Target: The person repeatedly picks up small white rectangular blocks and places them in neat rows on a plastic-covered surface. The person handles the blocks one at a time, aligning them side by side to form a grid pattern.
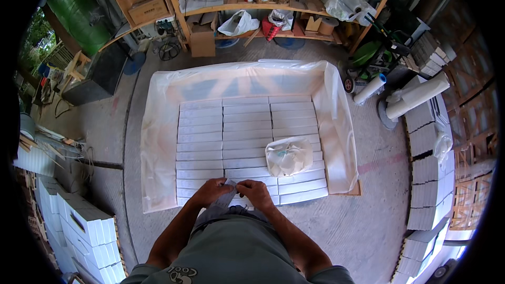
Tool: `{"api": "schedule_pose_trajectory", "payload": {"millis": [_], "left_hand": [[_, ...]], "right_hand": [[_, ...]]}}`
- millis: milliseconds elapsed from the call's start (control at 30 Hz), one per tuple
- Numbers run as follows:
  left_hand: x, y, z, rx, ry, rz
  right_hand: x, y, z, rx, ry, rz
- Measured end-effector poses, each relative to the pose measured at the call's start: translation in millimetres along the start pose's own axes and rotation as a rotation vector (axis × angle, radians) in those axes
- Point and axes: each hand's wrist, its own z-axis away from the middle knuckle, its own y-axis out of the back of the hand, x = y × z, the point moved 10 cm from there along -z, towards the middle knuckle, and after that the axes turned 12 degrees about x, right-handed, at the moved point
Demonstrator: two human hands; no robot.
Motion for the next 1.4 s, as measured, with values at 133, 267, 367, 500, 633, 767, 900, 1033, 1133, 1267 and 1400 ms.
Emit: {"api": "schedule_pose_trajectory", "payload": {"millis": [133, 267, 367, 500, 633, 767, 900, 1033, 1133, 1267, 1400], "left_hand": [[-4, -4, 0, -0.016, 0.02, -0.002], [-10, -6, -6, 0.026, -0.008, -0.08], [-7, -8, -9, 0.061, -0.03, -0.146], [4, -8, -9, 0.076, -0.058, -0.191], [-9, -7, -12, 0.05, 0.086, 0.02], [-9, -2, -12, 0.075, 0.138, 0.126], [-22, 0, -20, 0.09, 0.088, 0.115], [0, -1, -19, 0.119, -0.033, -0.081], [11, -2, -17, 0.138, -0.143, -0.205], [10, -6, -20, 0.15, -0.246, -0.267], [10, -9, -21, 0.104, -0.243, -0.299]], "right_hand": [[6, 0, -2, 0.014, -0.002, 0.071], [8, 0, -3, 0.087, 0.061, 0.145], [10, 3, -4, 0.155, 0.171, 0.219], [-2, 11, -1, 0.262, 0.291, 0.32], [6, 12, -6, 0.184, 0.091, 0.034], [-13, 26, 2, 0.319, 0.246, -0.001], [-33, 25, 8, 0.358, 0.433, 0.097], [-28, 26, 4, 0.36, 0.389, 0.169], [-18, 26, -1, 0.339, 0.315, 0.151], [-3, 24, -9, 0.292, 0.204, 0.087], [19, 27, -16, 0.251, 0.044, -0.012]]}}
